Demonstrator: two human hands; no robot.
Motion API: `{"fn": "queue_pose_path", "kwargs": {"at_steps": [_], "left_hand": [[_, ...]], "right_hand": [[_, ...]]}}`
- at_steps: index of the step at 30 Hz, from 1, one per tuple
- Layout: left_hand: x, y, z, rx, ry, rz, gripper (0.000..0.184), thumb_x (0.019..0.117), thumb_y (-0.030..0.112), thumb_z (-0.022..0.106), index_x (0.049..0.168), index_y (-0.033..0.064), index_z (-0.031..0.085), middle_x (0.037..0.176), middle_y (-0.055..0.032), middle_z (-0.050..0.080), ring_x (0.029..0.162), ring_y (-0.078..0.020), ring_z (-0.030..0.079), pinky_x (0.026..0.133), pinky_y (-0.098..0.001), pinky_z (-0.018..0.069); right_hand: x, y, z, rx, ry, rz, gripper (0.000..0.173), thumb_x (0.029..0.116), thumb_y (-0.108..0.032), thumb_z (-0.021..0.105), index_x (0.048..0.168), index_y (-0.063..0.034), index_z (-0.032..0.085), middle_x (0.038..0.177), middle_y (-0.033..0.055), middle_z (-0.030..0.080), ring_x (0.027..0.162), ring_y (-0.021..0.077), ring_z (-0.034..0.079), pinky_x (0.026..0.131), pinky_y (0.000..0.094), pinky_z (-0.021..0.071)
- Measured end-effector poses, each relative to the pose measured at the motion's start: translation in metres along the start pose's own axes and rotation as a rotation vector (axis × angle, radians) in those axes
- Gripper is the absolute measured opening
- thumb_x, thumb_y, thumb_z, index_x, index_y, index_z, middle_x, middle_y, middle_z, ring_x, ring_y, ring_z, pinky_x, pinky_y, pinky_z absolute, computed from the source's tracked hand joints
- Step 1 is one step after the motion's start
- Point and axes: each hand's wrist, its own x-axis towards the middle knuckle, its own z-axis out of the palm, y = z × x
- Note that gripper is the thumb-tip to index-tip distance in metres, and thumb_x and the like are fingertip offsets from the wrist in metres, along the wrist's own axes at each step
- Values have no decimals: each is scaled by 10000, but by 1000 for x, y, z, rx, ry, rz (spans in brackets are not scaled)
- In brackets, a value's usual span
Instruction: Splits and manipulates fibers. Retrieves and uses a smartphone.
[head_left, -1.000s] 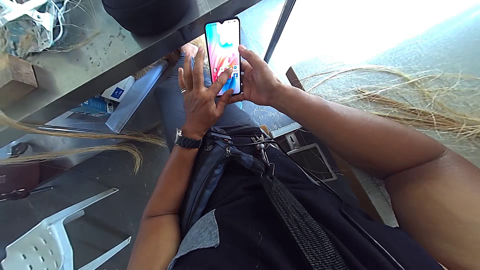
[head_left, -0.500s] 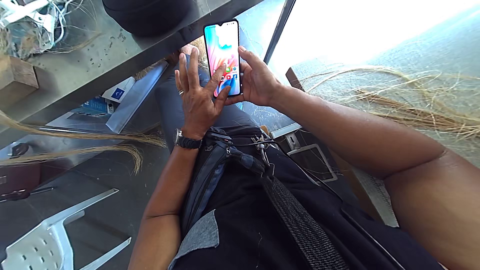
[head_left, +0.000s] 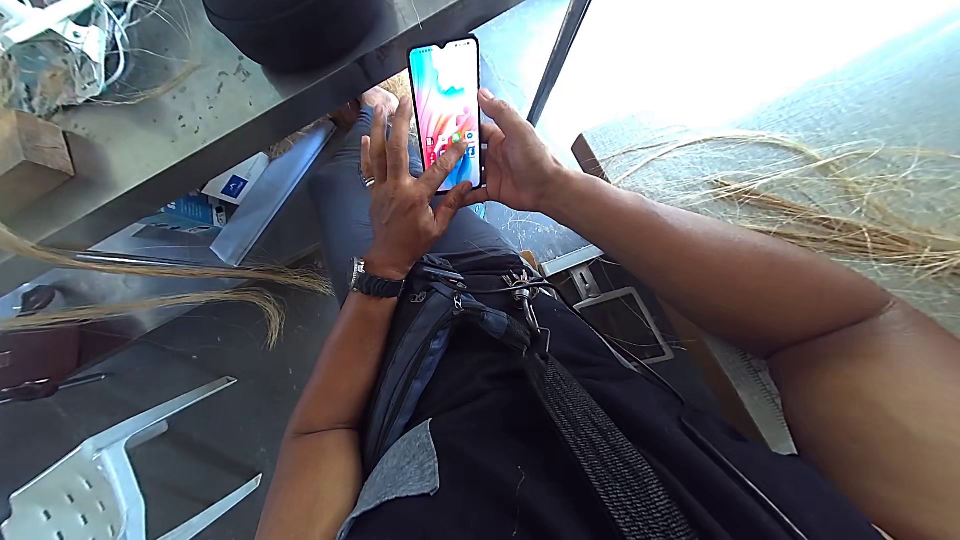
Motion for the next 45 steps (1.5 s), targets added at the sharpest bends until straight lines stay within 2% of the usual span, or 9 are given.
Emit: {"fn": "queue_pose_path", "kwargs": {"at_steps": [4, 11, 20, 23, 28, 31, 36, 41, 45], "left_hand": [[0, 0, 1, -10, -8, 31, 433, 977, 607, 564, 1334, 395, 687, 1652, -243, 277, 1555, -464, 134, 1227, -699, 96], [-1, -2, 1, -27, 26, 25, 361, 981, 537, 597, 1268, 366, 733, 1646, -245, 289, 1556, -461, 131, 1230, -692, 94], [-1, -2, 0, 27, 120, -87, 442, 979, 494, 607, 1366, 293, 681, 1626, -249, 321, 1540, -471, 171, 1240, -637, 157], [-1, -2, 1, 24, 114, -88, 462, 980, 495, 608, 1393, 293, 658, 1632, -249, 307, 1543, -465, 167, 1243, -629, 162], [-1, -2, 1, 20, 69, -56, 437, 980, 544, 590, 1359, 346, 675, 1638, -253, 292, 1544, -469, 157, 1234, -641, 147], [-1, -1, 1, 2, 33, -36, 424, 980, 547, 593, 1342, 347, 686, 1640, -253, 288, 1548, -457, 158, 1231, -648, 137], [-2, -3, 2, -3, -3, -38, 449, 980, 565, 584, 1369, 356, 667, 1647, -245, 279, 1557, -436, 156, 1237, -652, 137], [-1, -3, 1, -31, 39, -37, 468, 977, 527, 605, 1400, 329, 644, 1639, -248, 291, 1549, -434, 180, 1238, -633, 162], [-1, -5, 1, -61, 82, -67, 451, 994, 453, 613, 1399, 257, 653, 1615, -257, 330, 1540, -427, 217, 1244, -603, 201]], "right_hand": [[0, 0, -1, 3, -17, -1, 717, 1047, -688, 198, 1519, -191, 408, 1346, 149, 625, 1179, 321, 660, 890, 545, 588], [0, 0, -1, 8, -16, 4, 718, 1047, -688, 192, 1516, -192, 414, 1334, 160, 630, 1151, 340, 673, 872, 552, 597], [-1, 0, 1, 6, -13, 7, 730, 1048, -685, 194, 1519, -169, 405, 1375, 173, 598, 1194, 363, 648, 900, 598, 579], [-1, 0, 0, 2, -18, 4, 726, 1051, -679, 186, 1529, -171, 391, 1378, 176, 599, 1191, 366, 652, 897, 599, 583], [0, 0, 1, 1, -14, 7, 743, 1046, -691, 186, 1521, -161, 399, 1364, 182, 604, 1169, 361, 661, 882, 580, 588], [0, 0, 0, -11, -19, 1, 730, 1049, -685, 168, 1519, -181, 407, 1349, 174, 617, 1156, 352, 669, 876, 567, 594], [0, 1, -1, -25, -25, 0, 732, 1046, -689, 166, 1504, -179, 423, 1335, 165, 624, 1144, 341, 673, 859, 547, 601], [0, 1, 0, -15, -30, 5, 730, 1047, -687, 183, 1517, -177, 412, 1359, 165, 611, 1170, 346, 661, 886, 570, 589], [0, 1, 0, -5, -21, 4, 728, 1049, -683, 199, 1520, -166, 404, 1360, 173, 612, 1172, 360, 662, 878, 588, 591]]}}
